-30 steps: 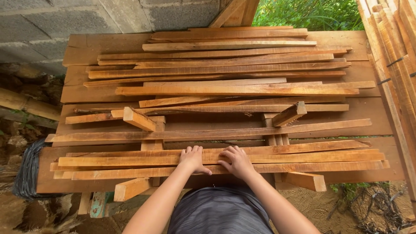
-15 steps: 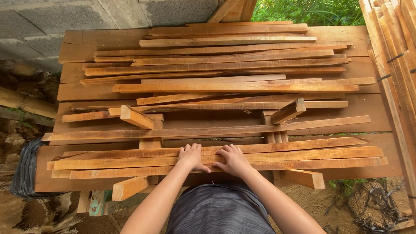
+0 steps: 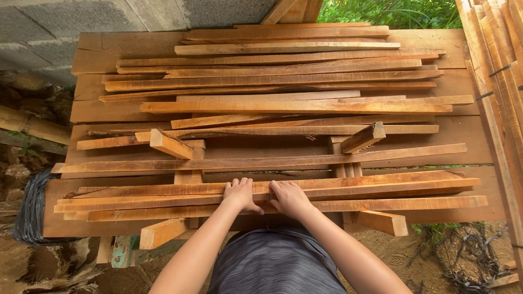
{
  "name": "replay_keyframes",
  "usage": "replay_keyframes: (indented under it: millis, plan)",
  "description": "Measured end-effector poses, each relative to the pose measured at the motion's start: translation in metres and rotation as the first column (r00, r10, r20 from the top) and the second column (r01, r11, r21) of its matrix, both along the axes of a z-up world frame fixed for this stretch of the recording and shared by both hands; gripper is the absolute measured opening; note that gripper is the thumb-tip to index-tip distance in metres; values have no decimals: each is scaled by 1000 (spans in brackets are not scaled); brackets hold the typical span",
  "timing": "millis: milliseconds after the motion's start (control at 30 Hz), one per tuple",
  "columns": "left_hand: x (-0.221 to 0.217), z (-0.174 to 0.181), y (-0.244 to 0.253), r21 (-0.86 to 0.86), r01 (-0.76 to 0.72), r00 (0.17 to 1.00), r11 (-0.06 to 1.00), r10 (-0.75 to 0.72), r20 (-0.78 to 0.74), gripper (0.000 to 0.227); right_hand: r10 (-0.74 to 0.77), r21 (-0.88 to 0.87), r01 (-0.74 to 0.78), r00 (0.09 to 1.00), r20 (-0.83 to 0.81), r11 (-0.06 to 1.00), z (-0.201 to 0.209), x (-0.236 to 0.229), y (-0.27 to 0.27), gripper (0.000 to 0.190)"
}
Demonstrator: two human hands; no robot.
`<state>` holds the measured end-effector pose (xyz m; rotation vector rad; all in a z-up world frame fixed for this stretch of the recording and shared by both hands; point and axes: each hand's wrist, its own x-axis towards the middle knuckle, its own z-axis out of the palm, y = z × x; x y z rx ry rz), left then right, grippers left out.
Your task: Sorting, aligning, and stacking thin wood strips on a workbench, then bundling them with a tie.
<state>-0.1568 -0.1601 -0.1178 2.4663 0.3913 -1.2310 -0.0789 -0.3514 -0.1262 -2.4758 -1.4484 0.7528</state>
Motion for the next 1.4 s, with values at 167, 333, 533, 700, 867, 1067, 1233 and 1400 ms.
replay_keyframes:
  millis: [167, 333, 533, 700, 867, 1067, 1233, 1400]
  plan:
    - [1, 10, 1, -13, -6, 1000, 1000, 6, 0, 103, -107, 269, 85, 992, 69, 959, 5, -10, -5, 41]
    - [-1, -5, 0, 1, 21, 1000, 1000, -21, -6, 112, -213, 285, 196, 976, 31, 938, -8, -15, -12, 34]
    - [-3, -1, 0, -10, 16, 1000, 1000, -16, -1, 112, -186, 308, 180, 982, -8, 934, -13, -13, -17, 35]
    - [-17, 21, -5, 7, 33, 996, 999, -34, 87, 121, -251, 425, 200, 966, 68, 883, -12, -23, -19, 43]
    - [-59, 7, -29, -5, 29, 918, 1000, -24, 396, 119, -323, 70, 316, 939, 122, 946, -30, -13, -3, 61]
    - [-77, -52, -41, 123, -39, 741, 992, -54, 670, 92, -245, -318, 195, 962, -124, 928, 27, 32, 18, 87]
    - [-73, -57, -33, 84, -58, 712, 995, -18, 702, 84, -272, -532, 117, 936, -223, 838, 33, 49, 44, 101]
    - [-70, -59, -34, 5, -93, 768, 996, 69, 637, 83, -348, -638, 70, 880, -322, 767, -4, 65, 44, 124]
